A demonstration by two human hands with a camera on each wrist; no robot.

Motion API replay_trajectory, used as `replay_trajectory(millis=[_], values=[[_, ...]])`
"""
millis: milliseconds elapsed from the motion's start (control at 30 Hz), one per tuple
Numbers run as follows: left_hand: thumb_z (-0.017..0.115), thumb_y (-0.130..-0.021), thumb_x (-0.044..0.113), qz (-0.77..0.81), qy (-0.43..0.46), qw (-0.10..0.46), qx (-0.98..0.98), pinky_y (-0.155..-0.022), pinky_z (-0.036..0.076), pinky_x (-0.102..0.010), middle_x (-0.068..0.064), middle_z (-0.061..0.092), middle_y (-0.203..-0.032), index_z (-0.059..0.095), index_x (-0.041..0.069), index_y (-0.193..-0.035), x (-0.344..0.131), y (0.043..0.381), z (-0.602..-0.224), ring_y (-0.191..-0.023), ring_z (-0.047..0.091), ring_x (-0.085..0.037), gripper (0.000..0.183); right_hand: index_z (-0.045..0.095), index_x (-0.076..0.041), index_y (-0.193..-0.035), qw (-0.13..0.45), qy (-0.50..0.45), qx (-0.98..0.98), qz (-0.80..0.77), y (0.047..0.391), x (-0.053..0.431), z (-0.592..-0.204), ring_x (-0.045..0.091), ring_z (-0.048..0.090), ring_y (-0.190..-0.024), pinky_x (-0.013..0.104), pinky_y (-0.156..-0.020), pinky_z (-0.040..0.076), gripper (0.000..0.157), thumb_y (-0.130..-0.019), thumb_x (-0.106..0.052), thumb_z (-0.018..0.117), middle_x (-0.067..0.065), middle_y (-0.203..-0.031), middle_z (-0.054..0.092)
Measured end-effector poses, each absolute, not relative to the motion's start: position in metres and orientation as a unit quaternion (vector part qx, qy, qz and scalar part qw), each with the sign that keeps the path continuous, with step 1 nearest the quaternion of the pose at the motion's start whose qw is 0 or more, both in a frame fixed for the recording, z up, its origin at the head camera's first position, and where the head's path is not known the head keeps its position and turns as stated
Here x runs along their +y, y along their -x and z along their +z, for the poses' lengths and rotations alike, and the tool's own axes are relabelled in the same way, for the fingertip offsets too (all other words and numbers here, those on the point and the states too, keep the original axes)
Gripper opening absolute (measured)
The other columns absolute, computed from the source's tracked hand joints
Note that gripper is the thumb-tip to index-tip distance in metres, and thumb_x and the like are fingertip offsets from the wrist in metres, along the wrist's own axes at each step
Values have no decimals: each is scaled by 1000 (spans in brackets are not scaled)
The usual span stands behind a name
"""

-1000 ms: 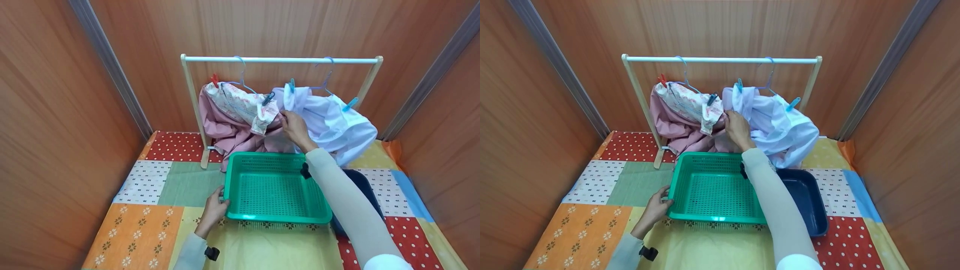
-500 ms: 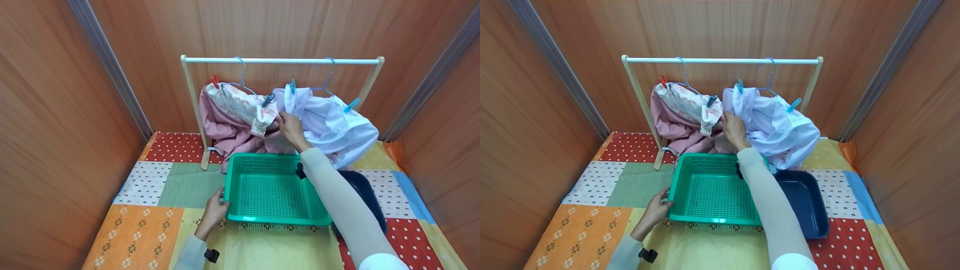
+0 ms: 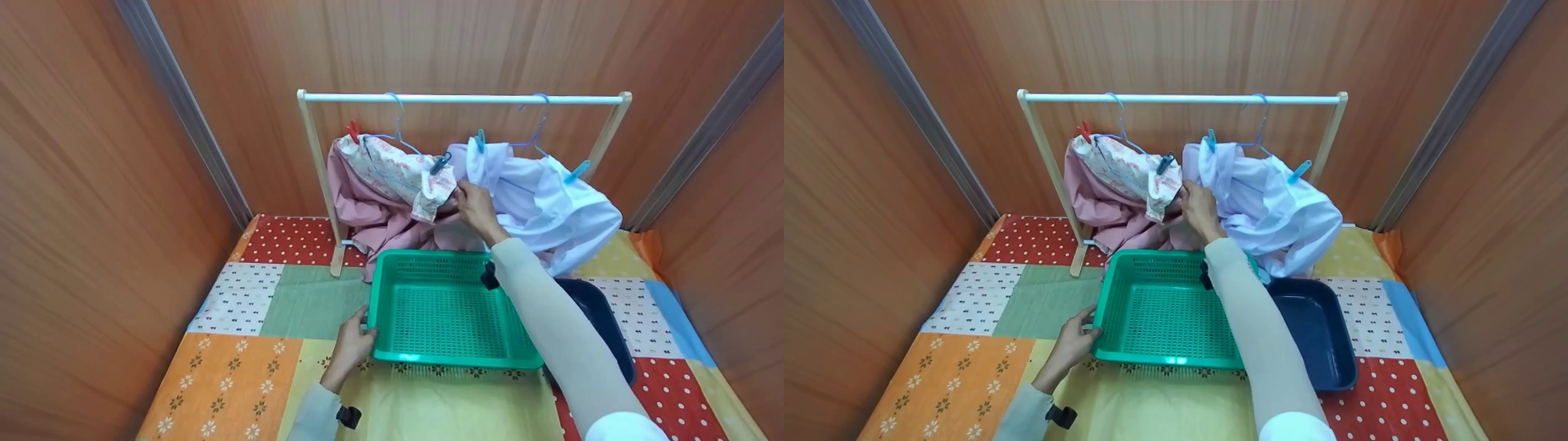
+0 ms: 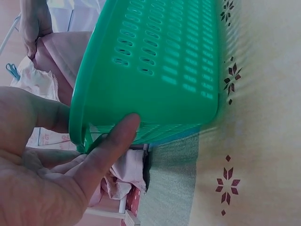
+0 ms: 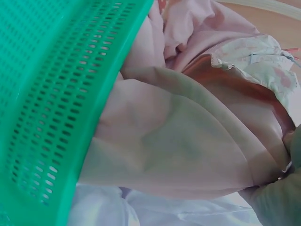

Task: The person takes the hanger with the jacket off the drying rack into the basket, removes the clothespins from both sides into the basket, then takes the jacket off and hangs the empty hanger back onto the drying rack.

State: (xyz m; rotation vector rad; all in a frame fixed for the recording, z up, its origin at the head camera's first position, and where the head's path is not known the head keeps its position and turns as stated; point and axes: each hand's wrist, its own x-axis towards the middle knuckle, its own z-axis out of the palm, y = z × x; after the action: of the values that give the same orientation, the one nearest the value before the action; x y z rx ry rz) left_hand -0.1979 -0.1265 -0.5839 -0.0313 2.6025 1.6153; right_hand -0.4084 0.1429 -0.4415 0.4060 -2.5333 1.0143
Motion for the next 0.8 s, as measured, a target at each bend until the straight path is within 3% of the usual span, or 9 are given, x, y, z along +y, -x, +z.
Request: replay_trajectory(millis=[200,433,667,800], values=[[54,-95,5,526,13,36,849,-84,55,-45,-24,60,-123,34,-6,-148,-126,199,-584,-98,65,-27,58,60,0,-86,207,-123,-882,406,408,142,-445,34,58,-77,41,-70,44,21,-101,-10,50,19,-79,63],[54,-95,6,515,11,32,856,-84,54,-45,-23,61,-123,34,-7,-148,-124,198,-584,-96,63,-25,58,50,-1,-79,247,-112,-858,437,408,140,-451,25,44,-64,32,-62,32,25,-102,-11,48,8,-65,44],[53,-95,5,524,5,35,851,-62,50,-32,-27,60,-123,34,-7,-148,-125,199,-587,-69,61,-19,58,61,0,-89,285,-110,-837,454,405,137,-447,26,48,-63,32,-63,34,23,-103,-13,47,14,-68,54],[52,-95,4,532,6,40,846,-56,46,-28,-27,59,-123,33,-6,-149,-126,200,-587,-63,59,-16,58,60,1,-87,300,-114,-823,468,402,138,-439,23,47,-62,30,-62,33,25,-104,-14,47,14,-69,55]])
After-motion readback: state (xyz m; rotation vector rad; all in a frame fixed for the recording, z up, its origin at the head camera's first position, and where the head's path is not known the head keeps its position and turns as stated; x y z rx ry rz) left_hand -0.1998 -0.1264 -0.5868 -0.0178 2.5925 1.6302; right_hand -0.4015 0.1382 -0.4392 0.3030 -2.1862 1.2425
